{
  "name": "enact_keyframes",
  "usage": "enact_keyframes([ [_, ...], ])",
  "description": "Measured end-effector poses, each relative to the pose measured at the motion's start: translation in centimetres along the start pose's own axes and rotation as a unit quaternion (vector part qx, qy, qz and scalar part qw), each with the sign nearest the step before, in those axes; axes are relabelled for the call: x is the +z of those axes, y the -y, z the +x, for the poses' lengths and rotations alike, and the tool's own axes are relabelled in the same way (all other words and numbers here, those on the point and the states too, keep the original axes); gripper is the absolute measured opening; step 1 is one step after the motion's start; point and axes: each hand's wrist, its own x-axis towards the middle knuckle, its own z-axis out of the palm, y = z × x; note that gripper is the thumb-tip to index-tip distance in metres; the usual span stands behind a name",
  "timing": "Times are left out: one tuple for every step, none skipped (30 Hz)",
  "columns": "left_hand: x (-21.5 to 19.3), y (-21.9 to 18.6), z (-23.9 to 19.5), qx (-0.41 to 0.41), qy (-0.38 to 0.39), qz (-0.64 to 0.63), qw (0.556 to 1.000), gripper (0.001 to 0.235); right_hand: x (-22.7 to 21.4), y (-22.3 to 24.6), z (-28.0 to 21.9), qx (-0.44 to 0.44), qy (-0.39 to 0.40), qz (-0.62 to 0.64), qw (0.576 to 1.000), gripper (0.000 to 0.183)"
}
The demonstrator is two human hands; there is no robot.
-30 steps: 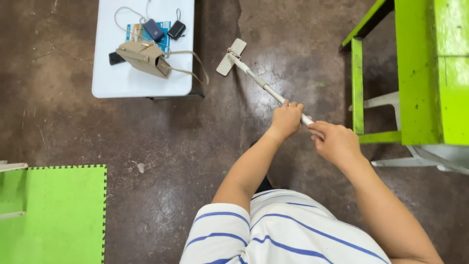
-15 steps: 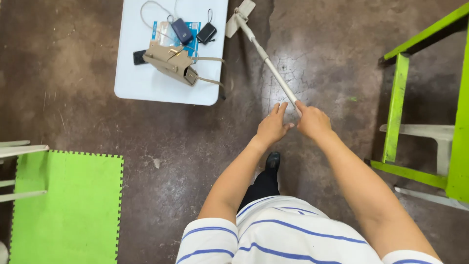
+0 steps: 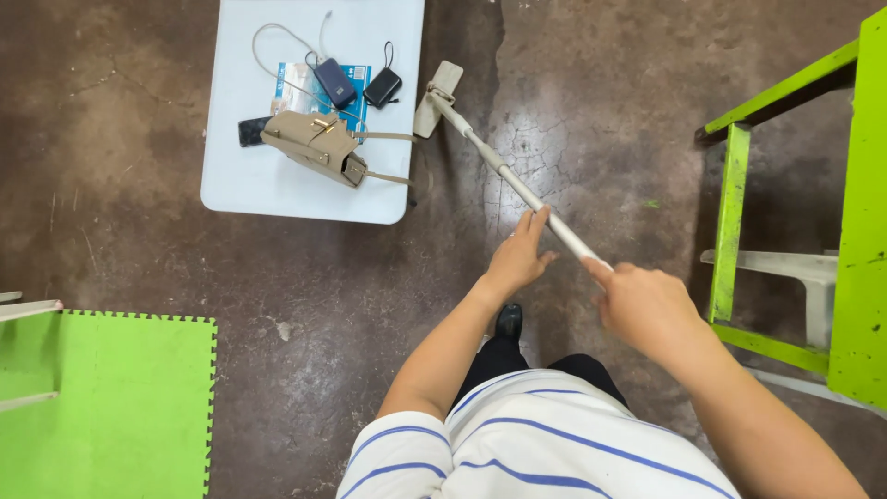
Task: The person mops the floor using a flat mop, moving around a white table and green furniture. They clean the area between the table and a green cabinet, then continue mopping near a green desk and white chair.
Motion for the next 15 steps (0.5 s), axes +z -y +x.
enact_keyframes([
  [-0.1, -0.1, 0.6, 0.0, 0.0, -0.002, 1.0, 0.081, -0.9, 0.3, 1.3, 0.0, 0.001, -0.001, 1.0, 0.049],
  [-0.3, 0.0, 0.9, 0.008, -0.046, -0.03, 0.998, 0.084, -1.7, 0.7, 2.7, -0.005, -0.013, 0.003, 1.0, 0.045],
  [-0.4, 0.0, 1.2, 0.016, -0.091, -0.058, 0.994, 0.086, -2.4, 1.1, 4.0, -0.01, -0.027, 0.007, 1.0, 0.042],
  [-1.4, -0.2, 0.9, 0.012, -0.094, -0.056, 0.994, 0.086, -2.1, 1.3, 6.6, -0.015, -0.028, 0.008, 0.999, 0.042],
  [-2.2, -0.5, 0.6, 0.011, -0.112, -0.072, 0.991, 0.086, -1.8, 1.5, 9.3, -0.021, -0.049, 0.02, 0.998, 0.04],
  [-3.1, -0.7, 0.2, 0.01, -0.13, -0.087, 0.988, 0.086, -1.4, 1.8, 11.9, -0.026, -0.072, 0.033, 0.997, 0.038],
  [-3.1, -0.3, -0.4, 0.007, -0.131, -0.084, 0.988, 0.086, 0.5, 1.9, 15.8, -0.031, -0.072, 0.036, 0.996, 0.038],
  [-3.2, 0.0, -0.9, -0.001, -0.143, -0.088, 0.986, 0.085, 2.2, 1.8, 19.8, -0.028, -0.088, 0.039, 0.995, 0.04],
  [-3.3, 0.2, -1.4, -0.009, -0.155, -0.091, 0.984, 0.084, 3.8, 1.9, 23.8, -0.025, -0.104, 0.041, 0.993, 0.042],
  [-3.4, 0.5, -2.1, -0.012, -0.159, -0.089, 0.983, 0.084, 4.8, 1.7, 26.8, -0.03, -0.105, 0.041, 0.993, 0.042],
  [-3.5, 0.7, -2.9, -0.034, -0.156, -0.092, 0.983, 0.082, 5.9, 1.5, 29.8, -0.018, -0.116, 0.06, 0.991, 0.042],
  [-3.7, 1.0, -3.4, -0.053, -0.154, -0.093, 0.982, 0.08, 6.6, 1.3, 33.1, -0.006, -0.13, 0.079, 0.988, 0.041],
  [-3.1, 2.0, -3.7, -0.053, -0.161, -0.09, 0.981, 0.08, 6.5, 1.3, 33.6, -0.011, -0.135, 0.079, 0.988, 0.041],
  [-2.5, 3.1, -4.0, -0.069, -0.17, -0.087, 0.979, 0.081, 6.4, 1.4, 34.0, -0.003, -0.127, 0.112, 0.986, 0.045],
  [-1.9, 4.1, -4.4, -0.084, -0.179, -0.085, 0.977, 0.082, 6.3, 1.4, 34.3, 0.005, -0.118, 0.145, 0.982, 0.048],
])
